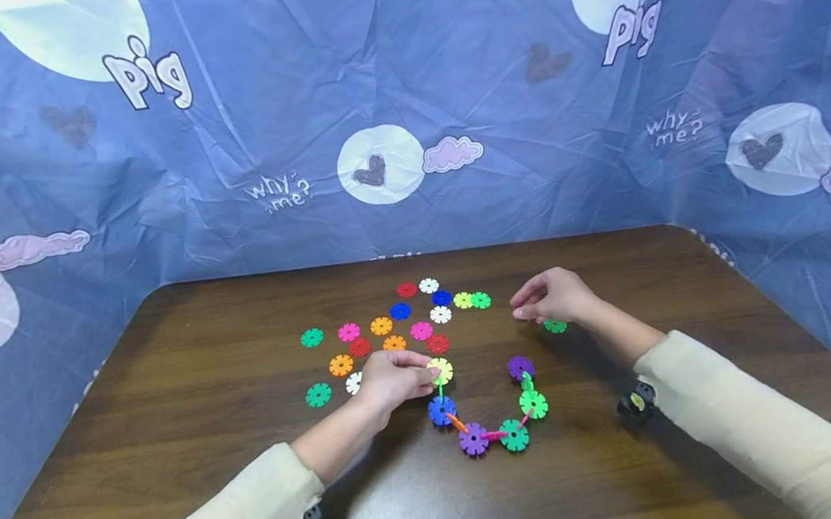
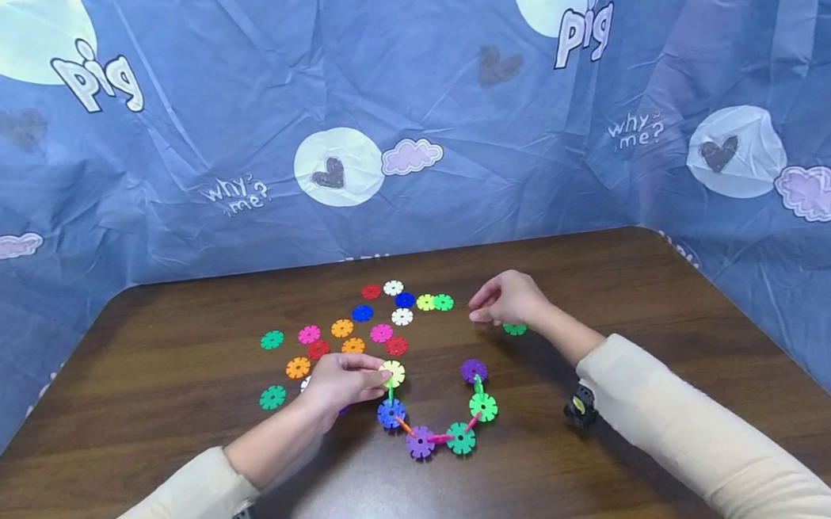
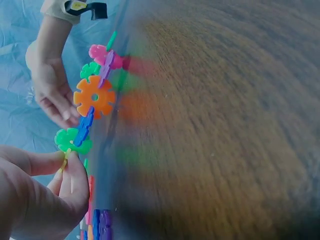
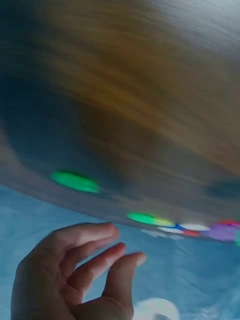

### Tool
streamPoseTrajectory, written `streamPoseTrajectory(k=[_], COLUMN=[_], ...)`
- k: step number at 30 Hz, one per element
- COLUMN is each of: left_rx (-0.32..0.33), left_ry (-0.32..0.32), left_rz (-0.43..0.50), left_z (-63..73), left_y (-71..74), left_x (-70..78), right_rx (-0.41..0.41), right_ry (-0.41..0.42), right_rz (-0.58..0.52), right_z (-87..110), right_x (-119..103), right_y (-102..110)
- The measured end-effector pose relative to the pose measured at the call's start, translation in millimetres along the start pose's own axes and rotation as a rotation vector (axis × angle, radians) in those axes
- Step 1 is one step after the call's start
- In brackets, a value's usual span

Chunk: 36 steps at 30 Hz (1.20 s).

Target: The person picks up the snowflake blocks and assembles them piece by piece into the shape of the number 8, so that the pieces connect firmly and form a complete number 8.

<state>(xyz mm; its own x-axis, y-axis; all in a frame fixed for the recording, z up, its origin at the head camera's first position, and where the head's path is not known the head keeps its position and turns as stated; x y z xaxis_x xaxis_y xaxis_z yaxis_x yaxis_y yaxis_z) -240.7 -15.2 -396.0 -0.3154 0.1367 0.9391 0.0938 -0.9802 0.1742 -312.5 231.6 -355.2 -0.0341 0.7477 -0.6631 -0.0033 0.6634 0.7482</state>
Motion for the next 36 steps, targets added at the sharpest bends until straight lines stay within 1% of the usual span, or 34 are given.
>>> streamPoseTrajectory(k=[2, 3, 5, 6, 9, 11, 13, 15, 20, 24, 27, 32, 36], left_rx=[-0.005, -0.006, -0.009, -0.01, -0.016, -0.019, -0.022, -0.023, -0.025, -0.027, -0.031, -0.036, -0.04], left_ry=[0.002, 0.004, 0.006, 0.007, 0.011, 0.014, 0.016, 0.017, 0.02, 0.023, 0.023, 0.027, 0.035], left_rz=[0.0, -0.001, -0.002, -0.003, -0.005, -0.006, -0.005, -0.006, -0.015, -0.023, -0.023, -0.022, -0.012], left_z=[0.3, 0.6, 0.9, 1.1, 0.7, 0.1, -0.5, -0.8, -0.3, 1.0, 2.0, 1.7, 1.2], left_y=[0.2, 0.4, 0.7, 0.8, 0.4, -0.1, -0.7, -0.9, -0.5, 0.1, 0.3, 0.2, 0.1], left_x=[0.5, 0.7, 0.9, 1.1, 1.5, 2.0, 2.7, 3.6, 4.1, 2.9, 2.4, 1.8, 0.5], right_rx=[0.043, 0.052, 0.039, 0.028, 0.001, -0.002, -0.004, -0.018, -0.054, -0.066, -0.084, -0.112, -0.108], right_ry=[0.032, 0.044, 0.054, 0.057, 0.051, 0.059, 0.056, 0.045, 0.081, 0.15, 0.2, 0.308, 0.364], right_rz=[0.118, 0.165, 0.231, 0.245, 0.265, 0.258, 0.237, 0.192, 0.06, -0.013, -0.05, -0.094, -0.108], right_z=[-3.2, -4.2, -4.9, -5.0, -4.8, -4.6, -4.2, -3.4, 1.2, 7.7, 14.7, 27.9, 32.4], right_x=[12.1, 17.5, 27.8, 31.8, 41.1, 43.0, 43.1, 40.7, 21.0, -3.4, -23.4, -56.2, -71.0], right_y=[12.3, 16.5, 20.8, 21.3, 20.9, 20.4, 19.9, 17.3, 0.6, -17.4, -29.7, -42.3, -47.6])
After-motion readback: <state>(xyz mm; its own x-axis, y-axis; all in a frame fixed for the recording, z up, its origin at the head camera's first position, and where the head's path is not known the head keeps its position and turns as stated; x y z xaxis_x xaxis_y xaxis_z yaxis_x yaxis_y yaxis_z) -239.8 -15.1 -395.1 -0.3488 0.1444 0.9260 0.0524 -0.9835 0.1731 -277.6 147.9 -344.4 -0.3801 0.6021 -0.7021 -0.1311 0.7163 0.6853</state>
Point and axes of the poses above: each hand's wrist, its own z-axis away from the middle knuckle, its own y-axis out of the back of the hand, x = y × z, the point moved 7 cm from there along -z, towards the middle knuckle, and after that the axes turned 14 degrees about x, right-handed, at the moved point
